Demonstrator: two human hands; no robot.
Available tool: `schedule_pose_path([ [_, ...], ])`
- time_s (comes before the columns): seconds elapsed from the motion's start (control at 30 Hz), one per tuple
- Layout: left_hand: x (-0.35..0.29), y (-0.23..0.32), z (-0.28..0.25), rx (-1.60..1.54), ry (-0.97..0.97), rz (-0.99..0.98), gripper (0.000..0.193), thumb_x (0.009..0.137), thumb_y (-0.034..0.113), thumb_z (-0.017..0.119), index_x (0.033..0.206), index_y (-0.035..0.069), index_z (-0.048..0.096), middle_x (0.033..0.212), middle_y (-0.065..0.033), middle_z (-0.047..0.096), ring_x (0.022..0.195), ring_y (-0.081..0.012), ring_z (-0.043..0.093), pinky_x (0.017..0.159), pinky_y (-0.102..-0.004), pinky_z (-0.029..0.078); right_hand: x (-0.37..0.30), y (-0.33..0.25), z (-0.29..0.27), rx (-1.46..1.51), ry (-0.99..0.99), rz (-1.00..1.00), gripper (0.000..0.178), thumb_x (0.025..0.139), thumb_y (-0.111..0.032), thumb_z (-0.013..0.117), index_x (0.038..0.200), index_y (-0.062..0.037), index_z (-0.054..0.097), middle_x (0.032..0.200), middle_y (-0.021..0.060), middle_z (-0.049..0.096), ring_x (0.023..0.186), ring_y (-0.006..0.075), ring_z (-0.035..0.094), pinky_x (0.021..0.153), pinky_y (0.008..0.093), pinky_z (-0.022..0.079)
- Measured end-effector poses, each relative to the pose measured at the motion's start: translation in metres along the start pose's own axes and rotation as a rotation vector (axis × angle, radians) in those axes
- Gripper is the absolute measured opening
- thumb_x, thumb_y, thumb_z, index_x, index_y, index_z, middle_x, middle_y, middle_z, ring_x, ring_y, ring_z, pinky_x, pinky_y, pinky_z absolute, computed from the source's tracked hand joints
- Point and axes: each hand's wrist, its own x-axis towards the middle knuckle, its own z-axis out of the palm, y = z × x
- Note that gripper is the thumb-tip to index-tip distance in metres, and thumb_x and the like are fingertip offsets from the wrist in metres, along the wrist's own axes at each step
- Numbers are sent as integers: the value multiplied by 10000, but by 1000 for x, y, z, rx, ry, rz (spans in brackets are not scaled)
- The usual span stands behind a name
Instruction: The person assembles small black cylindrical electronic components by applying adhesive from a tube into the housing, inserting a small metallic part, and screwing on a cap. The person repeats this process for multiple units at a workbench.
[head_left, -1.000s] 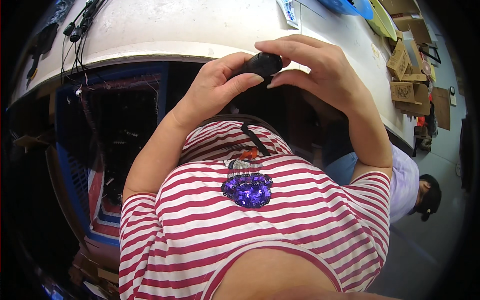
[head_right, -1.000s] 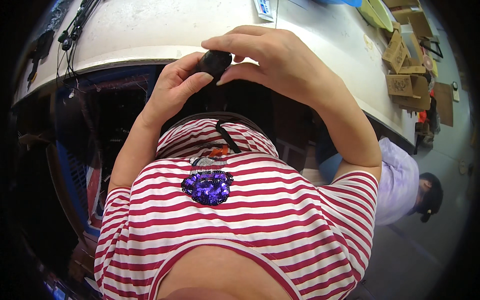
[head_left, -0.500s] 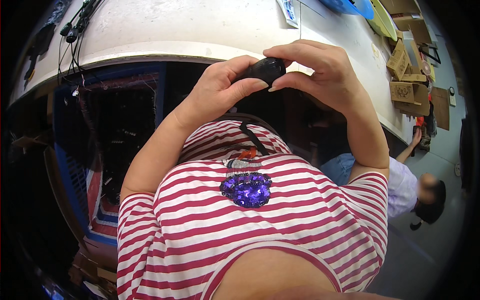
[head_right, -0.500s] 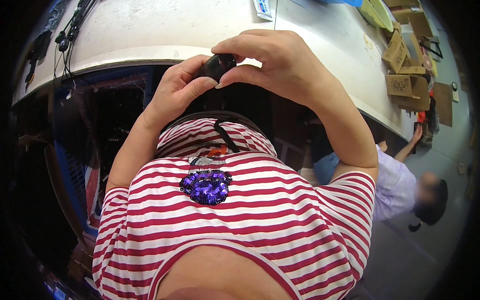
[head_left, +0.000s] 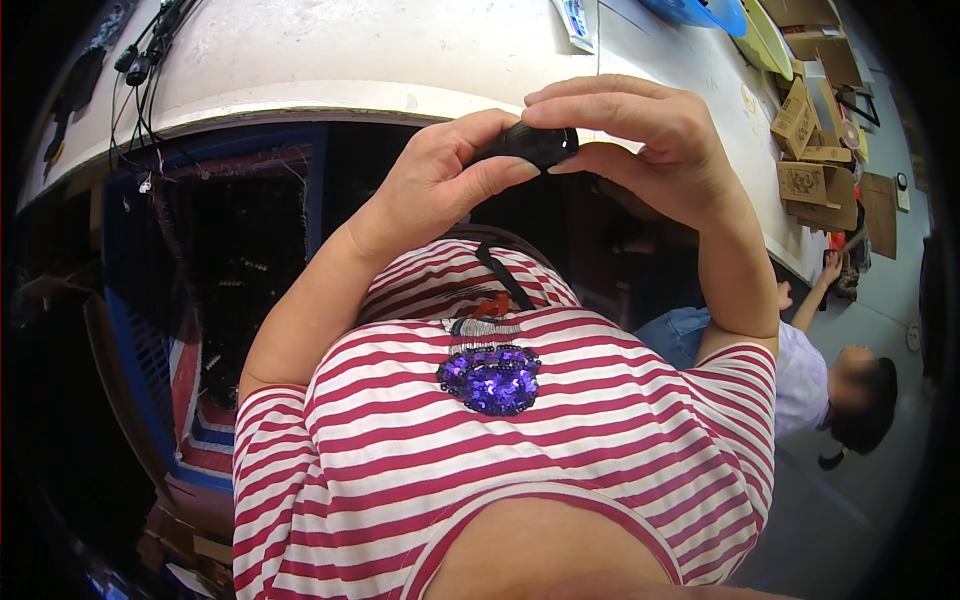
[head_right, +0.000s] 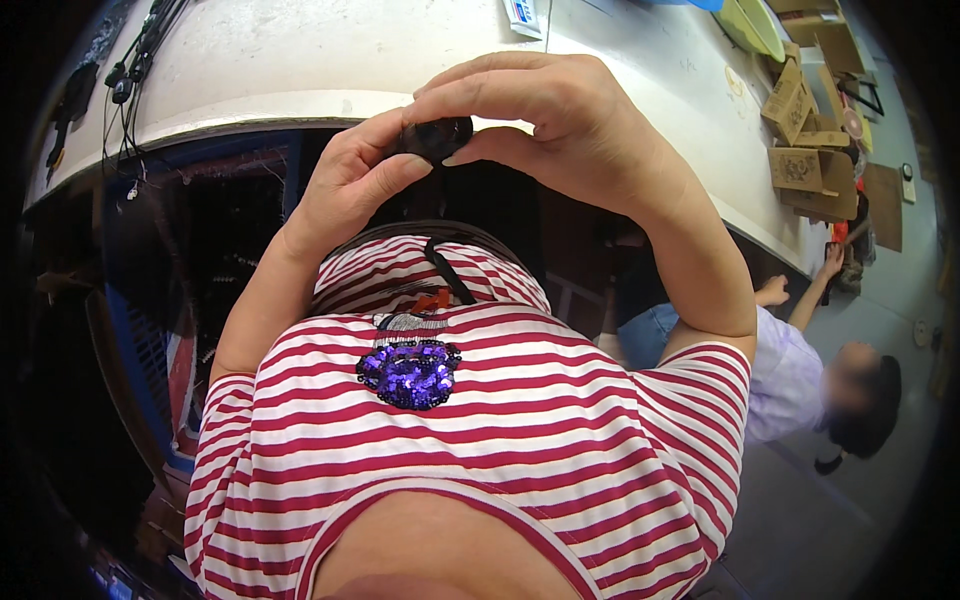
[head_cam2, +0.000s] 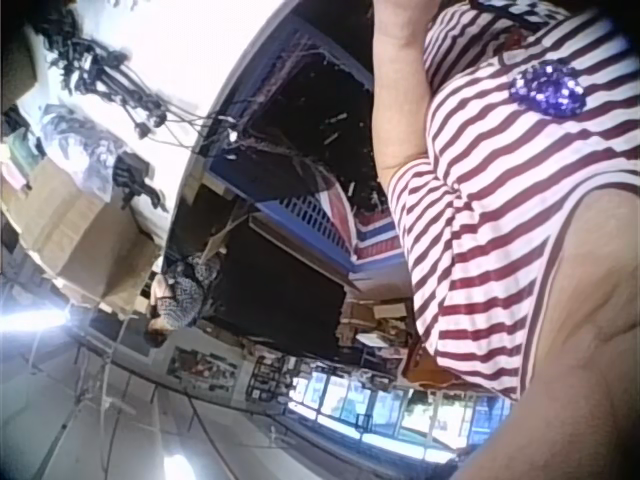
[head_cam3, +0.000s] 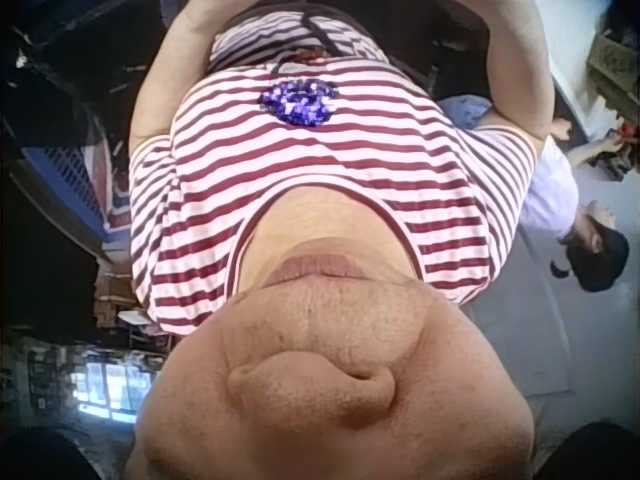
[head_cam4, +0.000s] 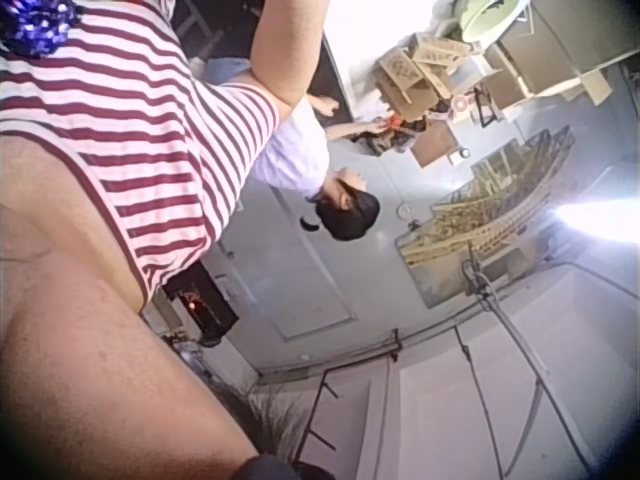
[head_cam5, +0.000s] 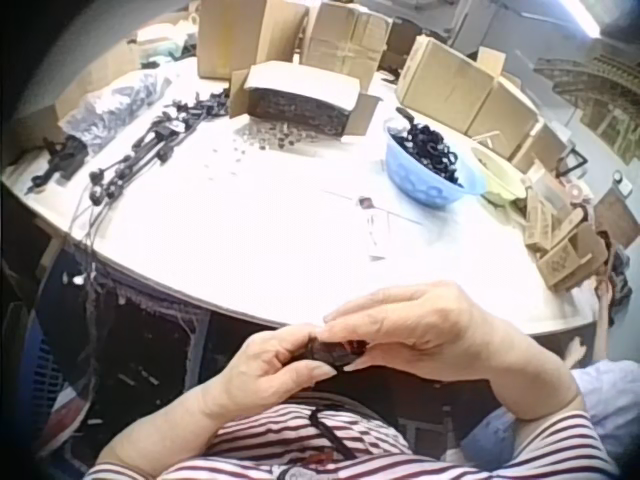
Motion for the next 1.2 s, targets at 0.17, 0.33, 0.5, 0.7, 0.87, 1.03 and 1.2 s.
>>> schedule_pose_path([
  [0.17, 2, 0, 1, 70, 50, -1, 249, 819, 191, 606, 999, 22, 577, 747, -51, 584, 653, -103, 518, 598, -227, 410, -6, 1, 7, 18, 35, 226, 432, 623, -129, 751, 1031, -81, 617, 906, 73, 649, 810, 183, 633, 669, 257, 507],
  [0.33, 1, -3, 1, 84, 37, 6, 252, 816, 188, 608, 1001, 20, 577, 759, -57, 589, 658, -114, 528, 608, -232, 418, -4, 5, 5, -51, 43, -11, 375, 664, -46, 708, 1029, -67, 625, 920, 70, 656, 813, 184, 637, 685, 266, 516],
  [0.5, 2, 0, 2, 33, 12, -14, 260, 817, 190, 609, 1010, 18, 576, 767, -57, 589, 664, -114, 533, 617, -234, 423, -5, 3, 2, 32, 39, 34, 370, 666, -11, 693, 1026, -70, 630, 949, 68, 654, 829, 189, 636, 713, 270, 519],
  [0.7, 2, -4, 3, 102, 37, -1, 253, 819, 181, 607, 1013, 22, 572, 780, -56, 594, 677, -112, 535, 624, -235, 426, -8, -2, 3, 124, -19, 335, 353, 687, -43, 692, 1031, -57, 616, 933, 83, 653, 837, 200, 638, 705, 277, 520],
  [0.87, 2, 1, 1, 94, -9, -45, 263, 839, 174, 585, 1045, 12, 555, 811, -22, 562, 729, -90, 502, 661, -214, 409, -7, 3, 5, -63, 8, 35, 361, 687, -34, 676, 1039, -74, 611, 964, 83, 645, 859, 224, 634, 700, 281, 523],
  [1.03, 2, -2, 4, 48, 47, 16, 245, 827, 183, 602, 1009, 21, 573, 770, -47, 589, 675, -102, 529, 624, -226, 423, -4, 0, 4, -28, 18, 11, 350, 691, 3, 654, 1029, -81, 622, 997, 80, 638, 876, 227, 630, 707, 278, 525],
  [1.2, 0, -2, -1, 23, 24, -55, 234, 829, 190, 602, 994, 25, 584, 766, -31, 583, 677, -86, 522, 613, -212, 413, -3, -1, -3, 7, -1, 29, 351, 685, 0, 663, 1024, -86, 631, 988, 76, 642, 862, 212, 631, 706, 272, 523],
])
